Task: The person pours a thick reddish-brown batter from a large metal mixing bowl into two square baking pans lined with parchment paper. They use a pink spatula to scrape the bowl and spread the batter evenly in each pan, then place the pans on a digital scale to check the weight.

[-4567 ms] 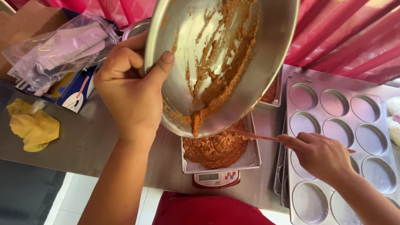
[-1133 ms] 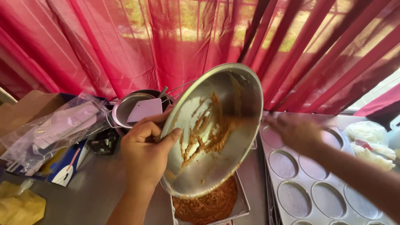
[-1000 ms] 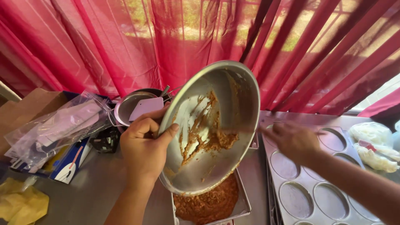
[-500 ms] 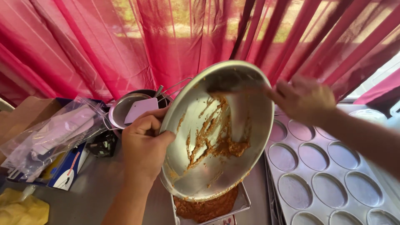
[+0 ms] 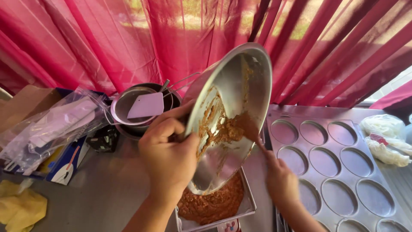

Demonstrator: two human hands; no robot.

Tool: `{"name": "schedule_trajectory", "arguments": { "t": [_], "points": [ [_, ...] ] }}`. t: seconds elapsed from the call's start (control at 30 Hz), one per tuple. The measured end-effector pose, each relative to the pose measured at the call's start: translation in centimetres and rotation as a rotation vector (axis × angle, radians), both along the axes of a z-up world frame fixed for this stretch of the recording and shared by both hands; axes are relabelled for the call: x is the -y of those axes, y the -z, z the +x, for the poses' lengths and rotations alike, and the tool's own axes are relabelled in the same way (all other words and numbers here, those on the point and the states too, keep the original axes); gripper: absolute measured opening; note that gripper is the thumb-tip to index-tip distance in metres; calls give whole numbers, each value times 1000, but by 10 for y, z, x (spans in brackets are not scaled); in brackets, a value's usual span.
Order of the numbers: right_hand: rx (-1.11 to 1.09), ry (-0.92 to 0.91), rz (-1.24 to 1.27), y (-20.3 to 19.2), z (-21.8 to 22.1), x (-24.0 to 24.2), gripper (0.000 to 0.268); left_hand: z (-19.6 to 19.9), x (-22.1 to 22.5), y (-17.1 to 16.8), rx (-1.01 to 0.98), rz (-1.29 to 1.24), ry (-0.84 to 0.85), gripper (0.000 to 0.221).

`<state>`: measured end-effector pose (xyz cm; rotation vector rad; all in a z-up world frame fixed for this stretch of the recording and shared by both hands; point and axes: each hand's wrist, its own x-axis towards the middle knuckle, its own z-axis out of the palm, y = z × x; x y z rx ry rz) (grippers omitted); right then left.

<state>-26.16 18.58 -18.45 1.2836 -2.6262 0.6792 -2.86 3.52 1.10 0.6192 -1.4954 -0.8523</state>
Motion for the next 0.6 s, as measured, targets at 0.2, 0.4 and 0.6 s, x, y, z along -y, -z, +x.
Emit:
{"name": "schedule_trajectory", "arguments": {
  "t": [0.2,0.4,0.6],
  "points": [
    [356,-87,-169,28,74,3,23,-13,-5,-14,117,-101,54,28],
    [998,-114,20,-1,123,-8,22,-12,13,-3,142,-154,36,28],
    [1292,-356,97,-16,122,-10,24,-7,32,15,110,24,23,28]
  ]
}}
